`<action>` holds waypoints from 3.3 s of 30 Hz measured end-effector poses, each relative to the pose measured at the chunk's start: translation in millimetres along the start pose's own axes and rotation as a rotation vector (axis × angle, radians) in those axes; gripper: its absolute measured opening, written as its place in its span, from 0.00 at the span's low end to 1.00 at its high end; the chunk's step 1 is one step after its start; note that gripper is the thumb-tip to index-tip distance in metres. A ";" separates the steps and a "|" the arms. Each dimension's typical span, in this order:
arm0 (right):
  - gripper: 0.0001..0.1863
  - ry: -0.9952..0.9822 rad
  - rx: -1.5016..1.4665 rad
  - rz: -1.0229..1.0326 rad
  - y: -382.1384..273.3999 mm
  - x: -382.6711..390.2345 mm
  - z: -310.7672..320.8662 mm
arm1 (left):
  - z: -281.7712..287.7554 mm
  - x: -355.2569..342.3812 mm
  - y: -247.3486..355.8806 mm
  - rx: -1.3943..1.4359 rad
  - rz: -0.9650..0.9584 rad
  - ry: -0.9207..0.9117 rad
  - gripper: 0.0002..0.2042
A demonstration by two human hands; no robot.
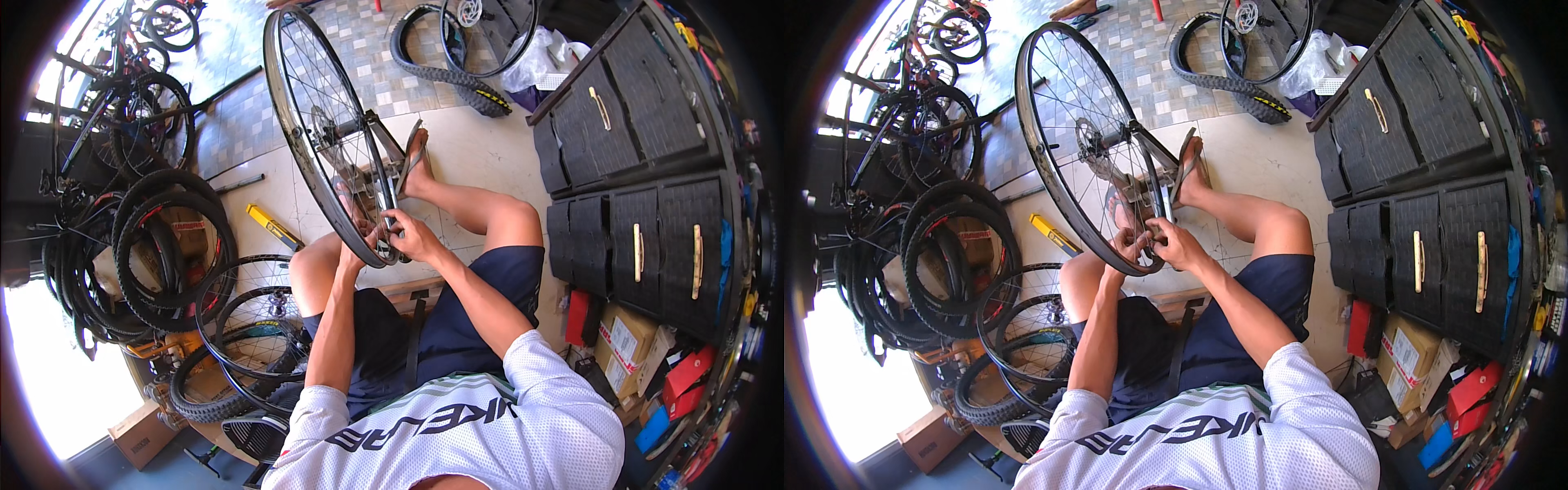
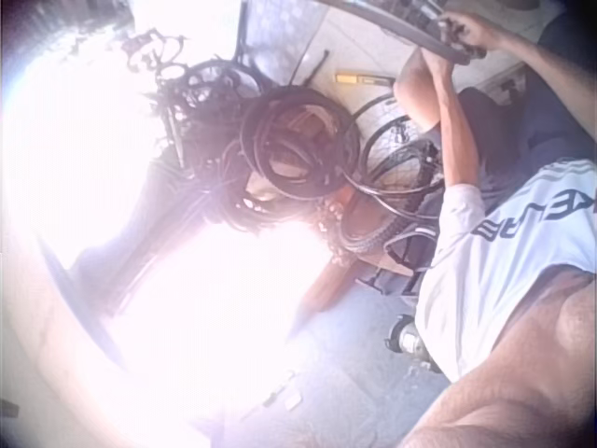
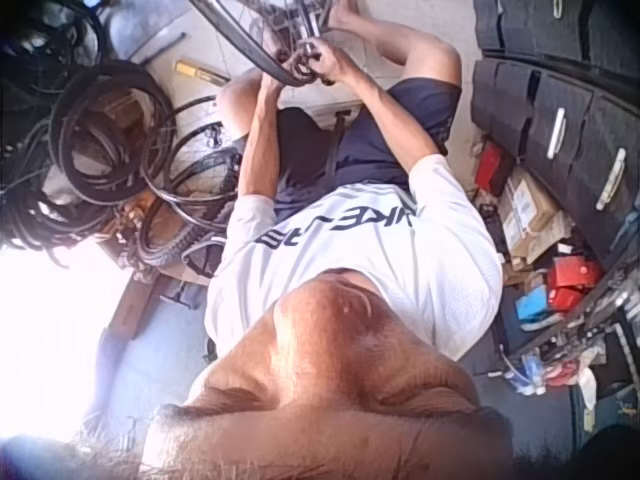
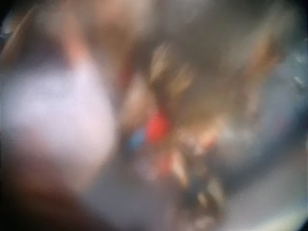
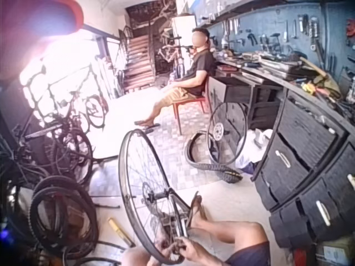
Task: The person sits on the floor and repeatedly adjusts the spokes of a bicycle wheel using a spoke wrench. They rotate the wheel to access different sections and continue tightening or loosening spokes across the rim.
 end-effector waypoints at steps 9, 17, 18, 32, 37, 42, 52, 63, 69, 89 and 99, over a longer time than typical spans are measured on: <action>0.30 0.112 0.190 0.101 -11.2 7.0 6.5 | -5.2 2.3 7.5 -0.026 -0.068 0.012 0.22; 0.30 0.116 0.152 0.226 -14.6 5.8 0.5 | -9.6 0.6 -6.4 -0.089 -0.328 -0.063 0.23; 0.29 0.117 0.169 0.212 -10.5 5.9 4.0 | -17.8 -4.4 -7.4 -0.020 -0.213 -0.110 0.23; 0.13 0.074 -0.061 -0.060 6.1 -6.7 9.3 | 11.0 7.0 12.1 0.580 -0.053 0.043 0.10; 0.19 0.245 -0.018 -0.088 32.5 -6.6 44.4 | 5.7 6.5 20.9 0.704 -0.089 0.006 0.12; 0.21 0.078 0.065 -0.165 31.4 -3.0 27.3 | -5.3 6.4 16.9 0.291 0.013 0.049 0.20; 0.19 -0.048 0.032 -0.078 15.2 -5.4 9.9 | -6.3 14.8 24.5 0.401 0.082 -0.027 0.18; 0.19 0.020 0.063 -0.023 6.1 -5.7 16.4 | -13.9 3.8 6.4 0.493 0.064 -0.057 0.17; 0.20 0.071 0.031 -0.062 1.1 -1.8 12.6 | -12.9 0.7 1.4 0.460 0.045 -0.002 0.18; 0.21 0.034 0.212 0.021 -7.0 -0.7 7.3 | -2.1 12.2 20.8 0.650 0.158 0.032 0.17; 0.18 0.039 -0.113 -0.068 18.0 -4.3 -0.2 | -7.9 7.7 18.3 0.633 0.148 -0.018 0.14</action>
Point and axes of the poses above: each hand's wrist, its own x-axis away from the middle knuckle, its own z-axis out of the back of the hand, y = z × x, the point moved 6 cm from there along -x, towards the middle knuckle, and after that the axes turned 4 degrees about y, right-handed, at the moved point
